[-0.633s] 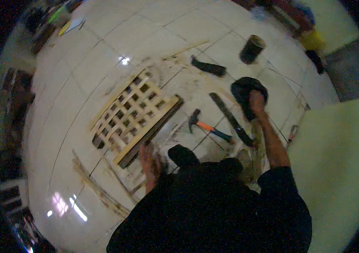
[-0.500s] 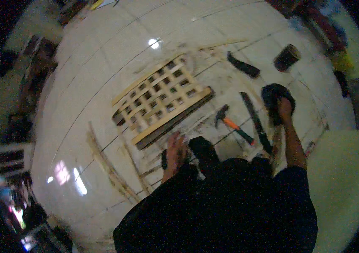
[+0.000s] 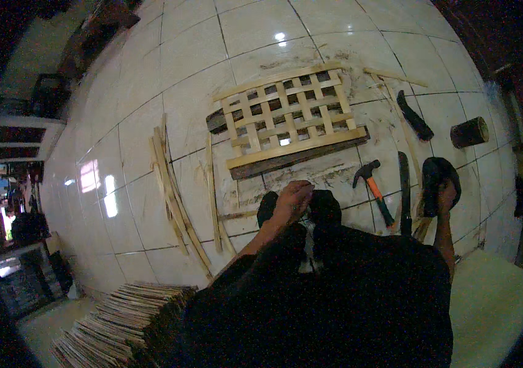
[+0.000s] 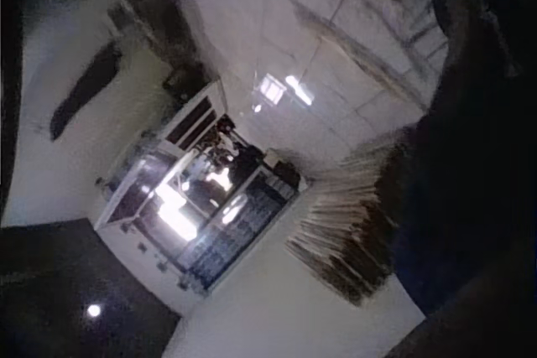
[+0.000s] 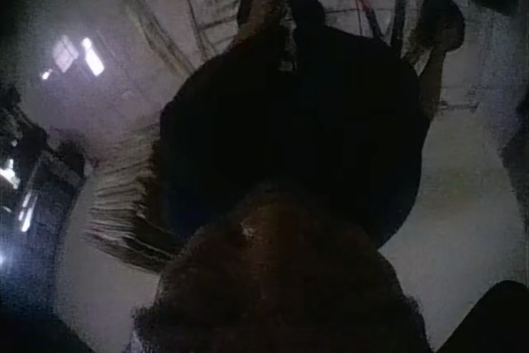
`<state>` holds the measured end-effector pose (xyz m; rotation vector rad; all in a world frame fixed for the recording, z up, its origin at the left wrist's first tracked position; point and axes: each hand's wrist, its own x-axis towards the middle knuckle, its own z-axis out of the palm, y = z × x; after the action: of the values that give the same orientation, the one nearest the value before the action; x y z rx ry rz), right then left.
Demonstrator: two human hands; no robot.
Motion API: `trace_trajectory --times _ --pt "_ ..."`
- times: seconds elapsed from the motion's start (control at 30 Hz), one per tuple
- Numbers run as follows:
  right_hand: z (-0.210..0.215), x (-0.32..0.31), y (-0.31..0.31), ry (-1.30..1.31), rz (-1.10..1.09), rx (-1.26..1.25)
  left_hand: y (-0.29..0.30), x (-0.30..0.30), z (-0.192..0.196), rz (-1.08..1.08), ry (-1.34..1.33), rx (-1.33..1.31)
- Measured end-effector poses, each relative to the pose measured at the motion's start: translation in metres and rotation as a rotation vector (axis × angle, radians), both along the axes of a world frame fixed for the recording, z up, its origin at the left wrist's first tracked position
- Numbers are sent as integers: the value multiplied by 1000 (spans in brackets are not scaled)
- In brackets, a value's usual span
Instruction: The person assembles a rectangular wooden lattice by inserting thin wooden strips into a frame and tapping them into place with a hammer. The person repeatedly adjusts the strips and uses the hammer to secure them, then stacks the completed lattice with others.
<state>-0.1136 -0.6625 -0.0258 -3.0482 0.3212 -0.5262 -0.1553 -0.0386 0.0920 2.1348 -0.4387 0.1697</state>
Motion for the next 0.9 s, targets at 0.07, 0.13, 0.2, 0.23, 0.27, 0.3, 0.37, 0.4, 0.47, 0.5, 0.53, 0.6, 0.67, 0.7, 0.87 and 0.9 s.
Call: trace_trajectory --times 0.07,0.13,0.2,0.23,0.27,0.3,0.37,0.4,0.47,0.5,0.53,0.6,0.67,0.7,0.87,0.9 --pt "5 -1 1 6 1 7 -2 5 -6 -31 -22 28" --pt "9 -2 1 10 1 14 -3 6 -10 -8 -79 -6" --pt "16 -4 3 19 1 18 -4 5 -14 0 -96 23" --pt "20 -4 3 19 1 21 -4 4 -16 -1 -87 69" --pt "25 -5 5 21 -2 22 -5 4 -16 -4 -77 113" --pt "30 -5 7 21 -4 26 -6 4 -16 -20 -63 96" --pt "45 -8 11 23 -16 34 -5 5 -13 -50 -38 62" --pt "53 -9 17 24 -19 42 -5 6 -11 -46 -55 18" --pt "75 -11 30 18 -31 66 -6 8 -6 -41 -88 -74" --pt "87 -10 37 10 -38 87 -7 8 -4 -21 -54 -89" --pt "100 -11 52 -8 -37 118 -7 9 -2 -2 -20 -102" --pt "125 -5 93 -30 -12 260 -11 11 2 33 -23 -170" --pt "134 -11 144 -25 18 569 -20 22 5 32 -96 -289" --pt "133 -15 175 -24 27 748 -25 28 4 32 74 -345" --pt "141 -5 379 385 53 1410 -46 50 22 128 740 -600" --pt "175 2 415 530 70 1564 -44 50 20 136 740 -666"
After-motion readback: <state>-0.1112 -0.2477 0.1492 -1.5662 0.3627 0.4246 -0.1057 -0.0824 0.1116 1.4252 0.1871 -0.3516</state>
